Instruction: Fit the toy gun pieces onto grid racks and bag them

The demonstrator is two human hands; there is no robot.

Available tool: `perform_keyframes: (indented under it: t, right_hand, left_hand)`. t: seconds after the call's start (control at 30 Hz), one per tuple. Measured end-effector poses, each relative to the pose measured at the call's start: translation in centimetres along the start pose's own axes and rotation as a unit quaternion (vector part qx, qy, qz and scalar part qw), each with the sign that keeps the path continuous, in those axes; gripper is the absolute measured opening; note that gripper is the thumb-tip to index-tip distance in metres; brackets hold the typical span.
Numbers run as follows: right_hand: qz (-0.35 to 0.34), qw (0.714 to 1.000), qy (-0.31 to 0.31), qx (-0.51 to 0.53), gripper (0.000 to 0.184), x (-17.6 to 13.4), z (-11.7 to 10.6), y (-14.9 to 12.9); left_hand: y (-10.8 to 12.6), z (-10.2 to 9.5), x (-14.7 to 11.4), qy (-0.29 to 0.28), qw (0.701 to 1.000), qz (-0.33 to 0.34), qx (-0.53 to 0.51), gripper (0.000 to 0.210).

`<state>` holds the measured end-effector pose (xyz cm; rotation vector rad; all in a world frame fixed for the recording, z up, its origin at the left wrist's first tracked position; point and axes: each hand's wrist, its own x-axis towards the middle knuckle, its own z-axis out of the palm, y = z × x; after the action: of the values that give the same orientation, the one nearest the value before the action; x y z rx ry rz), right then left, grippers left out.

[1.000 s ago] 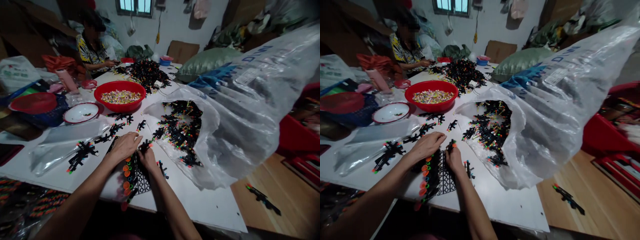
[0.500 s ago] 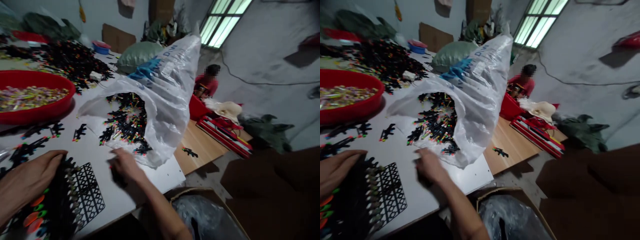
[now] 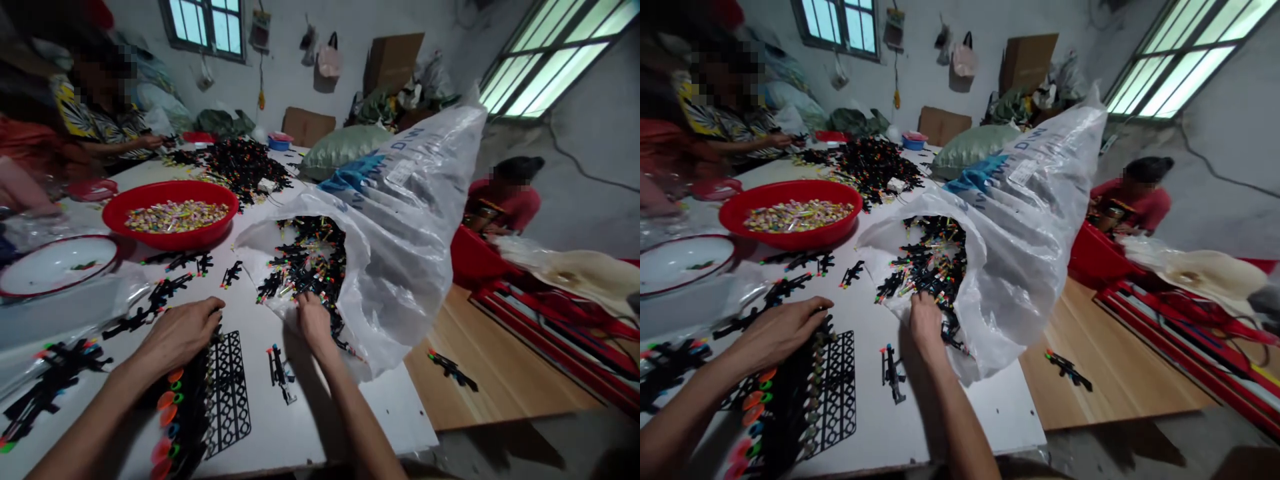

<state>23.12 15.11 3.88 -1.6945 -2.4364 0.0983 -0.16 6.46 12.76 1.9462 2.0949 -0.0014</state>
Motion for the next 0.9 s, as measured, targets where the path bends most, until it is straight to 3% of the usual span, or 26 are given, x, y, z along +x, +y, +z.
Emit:
perform_keyframes:
  t: [0.1,0.17,0.23,0.37,0.43,0.5,0.57,0.73,0.83,0.9]
  right_hand:
    - [-0.062,0.998,-0.007,-0.032,0.027,5.3,-0.8,0.4]
    - [-0.109,0.994,-0.019,-0.025,0.024,6.6,-0.5,-0.3]
    - [-0.159,0.987,-0.001,0.003,0.019,5.8,0.3,-1.2]
    - [-0.258,0.962,-0.016,0.091,0.012,0.3,2.1,-1.2]
    - [-0.219,0.967,-0.015,0.127,0.014,-1.9,2.6,-0.8]
    - [-0.126,0.982,0.016,0.138,0.021,-2.9,2.7,-0.9]
    - [-0.048,0.992,0.015,0.12,0.03,-2.8,2.8,-1.8]
    - [0.064,0.992,-0.054,0.093,0.043,-0.9,3.0,-4.7]
    - [0.151,0.966,-0.044,0.203,0.042,-1.0,2.8,-4.3]
    - [0.178,0.914,-0.019,0.364,0.042,-1.7,2.6,-4.0]
  left_hand:
    - [0.5,0.1,-0.2,0.007,1.0,-0.015,0.014,0.05]
    - [0.5,0.2,-0.3,-0.003,1.0,-0.023,0.019,0.05]
    - [0.5,0.1,-0.3,-0.016,0.999,-0.022,0.024,0.049]
    - [0.6,0.0,-0.3,-0.016,0.999,-0.023,0.032,0.048]
    - [0.8,-0.1,-0.4,-0.019,0.999,-0.031,0.04,0.047]
    - [1.0,0.0,-0.7,-0.02,0.998,-0.038,0.049,0.047]
    - [1.1,0.1,-1.1,-0.016,0.997,-0.052,0.053,0.046]
    - [0.8,0.2,-1.7,0.024,0.997,-0.061,0.03,0.046]
    - [0.7,0.0,-1.7,0.094,0.994,-0.05,0.02,0.049]
    - [0.9,-0.1,-1.5,0.087,0.995,-0.042,0.02,0.046]
